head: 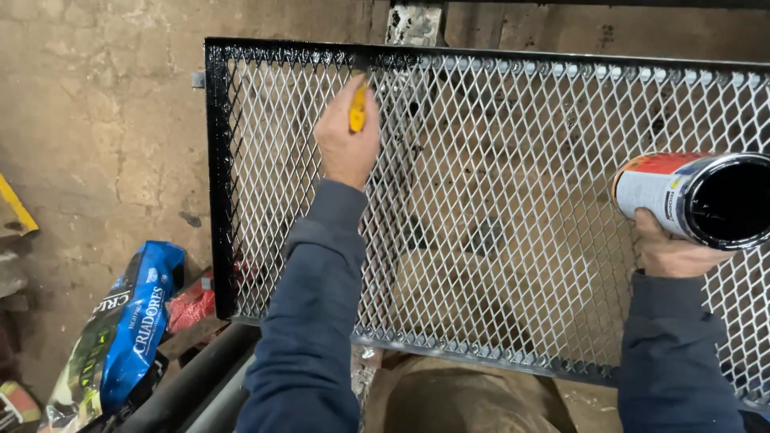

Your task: Painting a metal mesh frame with black paint using a brush.

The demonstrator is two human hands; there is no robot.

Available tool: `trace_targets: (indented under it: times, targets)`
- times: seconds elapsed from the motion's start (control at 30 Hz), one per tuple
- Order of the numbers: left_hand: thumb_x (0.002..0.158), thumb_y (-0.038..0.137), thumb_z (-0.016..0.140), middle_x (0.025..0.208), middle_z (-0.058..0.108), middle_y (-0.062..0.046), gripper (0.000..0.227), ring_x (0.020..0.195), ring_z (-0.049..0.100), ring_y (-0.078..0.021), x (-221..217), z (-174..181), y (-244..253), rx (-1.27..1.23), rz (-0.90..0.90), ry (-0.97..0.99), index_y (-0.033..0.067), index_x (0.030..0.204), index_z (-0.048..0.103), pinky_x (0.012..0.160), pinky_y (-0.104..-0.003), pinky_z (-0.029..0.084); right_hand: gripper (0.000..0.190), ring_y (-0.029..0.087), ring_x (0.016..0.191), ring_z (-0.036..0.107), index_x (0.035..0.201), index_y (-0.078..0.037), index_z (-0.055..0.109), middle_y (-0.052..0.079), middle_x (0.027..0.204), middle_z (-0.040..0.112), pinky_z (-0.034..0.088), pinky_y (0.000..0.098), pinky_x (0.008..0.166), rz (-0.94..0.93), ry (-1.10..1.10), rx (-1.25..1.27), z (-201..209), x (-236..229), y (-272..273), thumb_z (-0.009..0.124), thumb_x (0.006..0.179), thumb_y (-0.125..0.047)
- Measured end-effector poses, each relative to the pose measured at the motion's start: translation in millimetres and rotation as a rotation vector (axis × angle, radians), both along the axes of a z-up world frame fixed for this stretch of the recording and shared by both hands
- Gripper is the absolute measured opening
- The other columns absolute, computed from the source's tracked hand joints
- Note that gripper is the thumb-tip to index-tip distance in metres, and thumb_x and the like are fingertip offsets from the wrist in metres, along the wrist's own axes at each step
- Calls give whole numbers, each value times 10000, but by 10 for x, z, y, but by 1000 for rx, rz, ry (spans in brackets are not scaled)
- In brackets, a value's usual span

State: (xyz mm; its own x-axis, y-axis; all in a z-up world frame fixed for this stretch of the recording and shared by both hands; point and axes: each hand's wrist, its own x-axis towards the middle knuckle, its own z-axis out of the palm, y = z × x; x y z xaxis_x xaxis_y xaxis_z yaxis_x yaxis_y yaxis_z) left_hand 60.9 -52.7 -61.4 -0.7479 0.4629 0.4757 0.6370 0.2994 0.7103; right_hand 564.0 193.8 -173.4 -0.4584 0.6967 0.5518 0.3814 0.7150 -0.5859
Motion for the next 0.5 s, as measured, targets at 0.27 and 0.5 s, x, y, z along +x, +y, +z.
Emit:
trace_targets:
  times: [0.27,0.5]
  targets:
    - [1041,117,680,980,779,-105,242,865,732,-135,-48,128,-72,284,-30,-481,-12,1243,717,762,-299,608,1161,375,1485,520,1599,-42,16,241,1621,349,515,450,1170,6,-28,41,-179,94,35,944,992,-386]
    - [1111,88,590,1099,735,-94,274,936,679,-119,483,1013,6,242,-206,-427,-41,1346,648,869,-263,567,960,289,1362,551,1579,-102,388,98,1455,550,451,465,1212,-10,132,-404,702,-535,-236,958,858,-378]
